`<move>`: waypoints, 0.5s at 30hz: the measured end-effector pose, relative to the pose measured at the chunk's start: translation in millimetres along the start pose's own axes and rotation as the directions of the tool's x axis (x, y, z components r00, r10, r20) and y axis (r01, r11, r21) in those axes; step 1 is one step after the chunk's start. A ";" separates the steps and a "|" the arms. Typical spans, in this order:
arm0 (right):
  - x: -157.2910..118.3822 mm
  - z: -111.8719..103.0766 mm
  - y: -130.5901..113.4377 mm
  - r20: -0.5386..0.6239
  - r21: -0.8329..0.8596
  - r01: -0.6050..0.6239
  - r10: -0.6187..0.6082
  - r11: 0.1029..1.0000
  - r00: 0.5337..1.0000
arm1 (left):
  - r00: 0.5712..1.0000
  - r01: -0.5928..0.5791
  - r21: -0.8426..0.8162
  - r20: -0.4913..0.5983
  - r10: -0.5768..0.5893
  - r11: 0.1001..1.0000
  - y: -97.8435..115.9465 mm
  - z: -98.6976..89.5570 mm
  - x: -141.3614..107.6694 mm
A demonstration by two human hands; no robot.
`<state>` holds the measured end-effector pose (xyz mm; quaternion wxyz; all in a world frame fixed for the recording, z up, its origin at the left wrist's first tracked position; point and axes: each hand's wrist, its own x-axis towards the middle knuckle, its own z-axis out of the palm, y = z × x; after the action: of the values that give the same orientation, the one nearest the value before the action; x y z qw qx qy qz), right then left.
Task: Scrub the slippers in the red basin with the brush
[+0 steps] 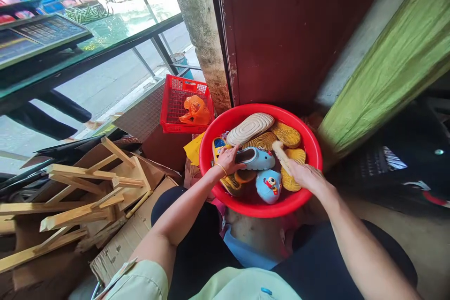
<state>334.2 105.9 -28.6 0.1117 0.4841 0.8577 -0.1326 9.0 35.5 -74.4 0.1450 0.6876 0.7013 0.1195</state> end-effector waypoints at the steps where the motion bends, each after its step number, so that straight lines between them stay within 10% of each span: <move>1: -1.4 0.9 -8.8 0.013 0.007 -0.018 0.018 1.000 1.000 | 1.000 0.007 0.009 0.003 -0.007 1.000 2.1 2.2 -0.4; 8: -11.7 22.7 -79.9 -0.063 -0.026 0.112 -0.114 0.993 0.992 | 0.997 0.079 -0.069 0.012 -0.079 0.994 33.0 15.0 -12.3; 15: 18.2 31.6 -38.9 -0.114 0.087 -0.087 0.097 0.992 0.989 | 0.990 0.023 -0.122 0.139 -0.006 0.992 39.3 35.2 -17.6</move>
<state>293.5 90.6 -59.5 0.0472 0.5344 0.8333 -0.1334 58.7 17.8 -92.0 0.2363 0.6788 0.6860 0.1136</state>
